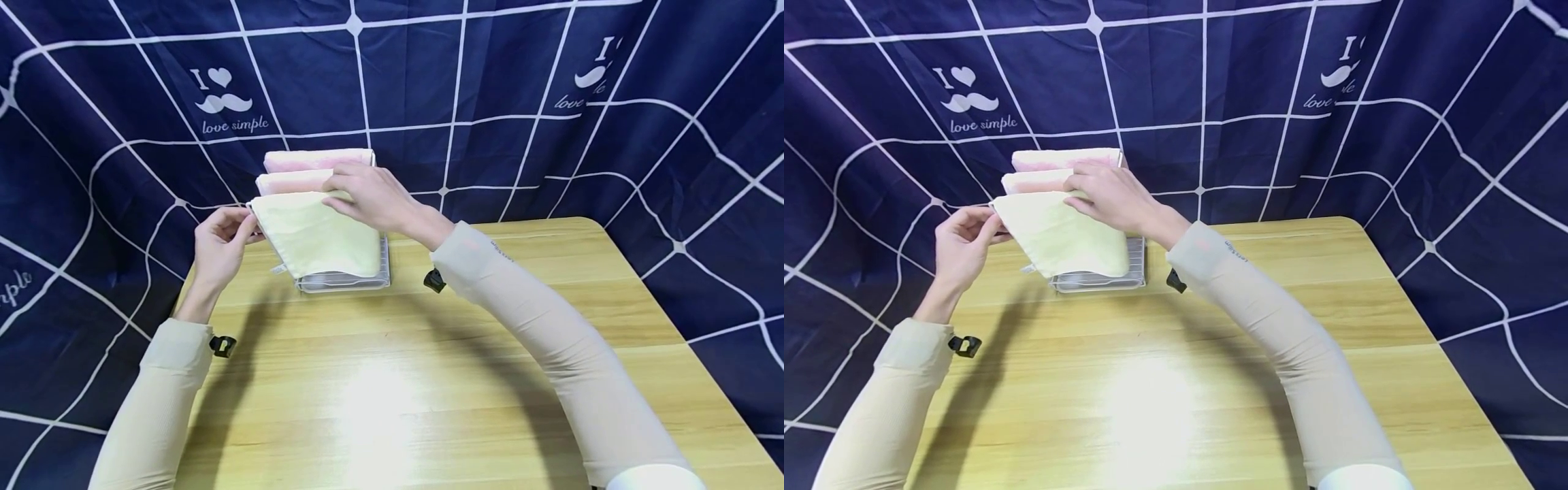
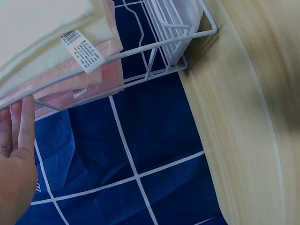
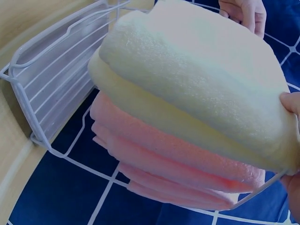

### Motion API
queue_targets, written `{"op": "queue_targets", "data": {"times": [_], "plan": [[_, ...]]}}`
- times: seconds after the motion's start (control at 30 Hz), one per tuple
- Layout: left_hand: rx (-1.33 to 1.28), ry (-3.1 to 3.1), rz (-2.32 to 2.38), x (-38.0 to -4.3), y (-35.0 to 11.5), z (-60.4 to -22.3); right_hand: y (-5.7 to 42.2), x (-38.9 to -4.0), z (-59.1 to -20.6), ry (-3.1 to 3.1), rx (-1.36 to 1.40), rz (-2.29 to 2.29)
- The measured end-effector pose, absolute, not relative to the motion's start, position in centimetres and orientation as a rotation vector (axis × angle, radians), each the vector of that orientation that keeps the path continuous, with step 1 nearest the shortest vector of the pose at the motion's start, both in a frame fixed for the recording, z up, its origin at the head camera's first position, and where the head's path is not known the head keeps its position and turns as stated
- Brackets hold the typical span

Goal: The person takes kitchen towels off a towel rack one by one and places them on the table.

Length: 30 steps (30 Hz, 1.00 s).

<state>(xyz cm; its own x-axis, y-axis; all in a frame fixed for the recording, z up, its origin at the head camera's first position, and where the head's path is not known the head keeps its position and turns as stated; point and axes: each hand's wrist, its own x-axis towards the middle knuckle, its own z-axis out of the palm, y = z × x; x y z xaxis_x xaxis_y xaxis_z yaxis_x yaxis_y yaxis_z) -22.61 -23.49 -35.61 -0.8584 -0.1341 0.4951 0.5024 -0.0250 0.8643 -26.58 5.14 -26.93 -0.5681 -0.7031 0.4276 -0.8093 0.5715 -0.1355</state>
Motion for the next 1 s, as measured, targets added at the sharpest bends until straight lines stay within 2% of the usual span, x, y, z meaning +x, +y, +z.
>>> {"op": "queue_targets", "data": {"times": [1.0], "plan": [[-0.363,-1.820,-1.930,-22.8,-23.5,-35.7,6.3,-26.4,-25.6,-2.319,1.223,0.470]]}}
